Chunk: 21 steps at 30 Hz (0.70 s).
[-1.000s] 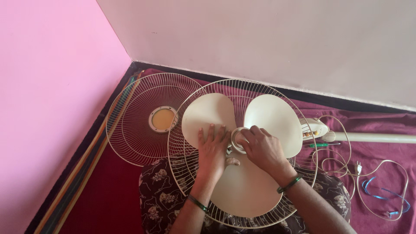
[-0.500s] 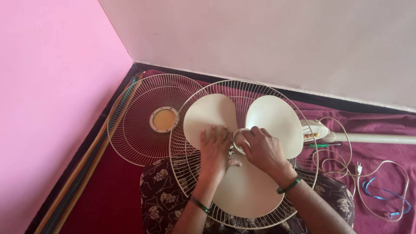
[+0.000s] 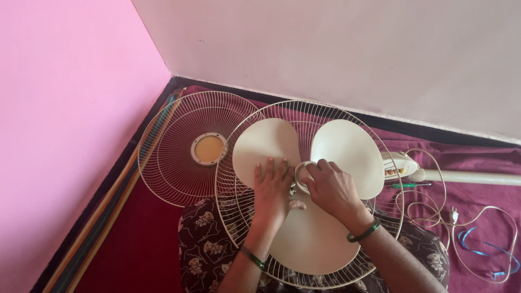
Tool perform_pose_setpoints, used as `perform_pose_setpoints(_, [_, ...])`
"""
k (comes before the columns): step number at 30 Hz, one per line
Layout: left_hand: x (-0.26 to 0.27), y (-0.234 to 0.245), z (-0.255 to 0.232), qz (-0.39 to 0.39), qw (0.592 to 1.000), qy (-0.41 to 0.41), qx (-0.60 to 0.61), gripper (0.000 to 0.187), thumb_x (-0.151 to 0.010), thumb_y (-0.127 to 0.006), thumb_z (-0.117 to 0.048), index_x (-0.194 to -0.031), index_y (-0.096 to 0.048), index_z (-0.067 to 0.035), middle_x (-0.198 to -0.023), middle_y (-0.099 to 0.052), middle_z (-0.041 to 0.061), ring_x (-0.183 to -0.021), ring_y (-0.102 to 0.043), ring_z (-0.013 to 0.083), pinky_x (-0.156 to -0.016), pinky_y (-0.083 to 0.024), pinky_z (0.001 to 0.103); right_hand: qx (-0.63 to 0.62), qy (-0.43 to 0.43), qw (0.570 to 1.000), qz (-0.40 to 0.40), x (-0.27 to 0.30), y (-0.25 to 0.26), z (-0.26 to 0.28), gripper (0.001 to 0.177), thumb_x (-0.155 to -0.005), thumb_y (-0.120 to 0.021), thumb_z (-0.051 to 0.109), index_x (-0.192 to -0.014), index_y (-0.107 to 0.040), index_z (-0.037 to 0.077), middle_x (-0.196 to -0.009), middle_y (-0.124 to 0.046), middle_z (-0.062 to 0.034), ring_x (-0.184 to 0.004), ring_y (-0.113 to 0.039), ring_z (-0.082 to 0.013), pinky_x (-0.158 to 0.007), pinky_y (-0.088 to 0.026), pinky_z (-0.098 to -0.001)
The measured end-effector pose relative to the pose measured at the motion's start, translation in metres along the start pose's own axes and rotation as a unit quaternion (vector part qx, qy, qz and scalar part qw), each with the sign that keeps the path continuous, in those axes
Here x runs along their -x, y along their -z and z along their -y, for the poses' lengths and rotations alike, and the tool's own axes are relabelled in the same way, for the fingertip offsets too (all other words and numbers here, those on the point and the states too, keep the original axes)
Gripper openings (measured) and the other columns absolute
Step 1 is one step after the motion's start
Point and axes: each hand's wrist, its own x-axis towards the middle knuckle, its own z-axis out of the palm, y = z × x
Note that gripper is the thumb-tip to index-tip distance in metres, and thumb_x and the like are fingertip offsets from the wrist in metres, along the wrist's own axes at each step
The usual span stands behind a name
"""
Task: The person disassembles a standing electric fan by removing the front grille, unscrewing the blade hub, detaching the fan blades, and using a screwdriver on the motor housing. The components are placed on the bed beside the fan.
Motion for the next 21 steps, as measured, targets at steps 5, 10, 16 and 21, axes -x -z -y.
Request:
perform_pose_setpoints(5, [0.000, 0.001, 0.001, 0.007, 1.000, 0.000, 0.007, 0.109, -0.056, -0.087, -0.058, -0.146, -0.047, -0.010, -0.156, -0.040, 0.012, -0.148, -0.025, 0.0393, -0.120, -0.013, 0.061, -0.048, 0.095, 0.994, -0.041, 0.001, 0.002, -0.009, 0.024, -0.083, -0.061, 0.015, -0.106, -0.069, 0.018, -0.106, -0.068, -0.0045, -0.098, -0.067, -0.0276, -0.077, -0.058, -0.0427])
perform_pose_setpoints(10, [0.001, 0.002, 0.002, 0.014, 1.000, 0.008, 0.011, 0.108, -0.058, -0.087, -0.058, -0.146, -0.046, -0.009, -0.157, -0.039, 0.012, -0.150, -0.024, 0.0388, -0.120, -0.013, 0.060, -0.075, 0.062, 0.993, -0.063, 0.003, 0.006, -0.003, 0.028, -0.088, -0.065, 0.019, -0.115, -0.069, 0.016, -0.105, -0.067, -0.0057, -0.093, -0.067, -0.0281, -0.076, -0.057, -0.0441])
perform_pose_setpoints(16, [0.004, 0.000, -0.002, 0.017, 1.000, 0.008, -0.001, 0.109, -0.060, -0.084, -0.060, -0.148, -0.044, -0.009, -0.157, -0.038, 0.013, -0.150, -0.023, 0.0390, -0.121, -0.012, 0.060, -0.012, 0.019, 1.000, 0.016, -0.003, -0.005, 0.003, 0.015, -0.095, -0.064, 0.020, -0.108, -0.070, 0.016, -0.107, -0.066, -0.0054, -0.099, -0.066, -0.0240, -0.083, -0.058, -0.0404])
perform_pose_setpoints(21, [0.002, -0.002, -0.002, 0.014, 1.000, 0.012, -0.006, 0.109, -0.062, -0.082, -0.061, -0.148, -0.042, -0.009, -0.156, -0.038, 0.014, -0.149, -0.024, 0.0392, -0.119, -0.012, 0.060, -0.050, 0.134, 0.987, -0.078, 0.000, -0.003, -0.008, 0.029, -0.080, -0.059, 0.004, -0.102, -0.070, 0.019, -0.116, -0.070, 0.0016, -0.105, -0.067, -0.0256, -0.085, -0.058, -0.0406])
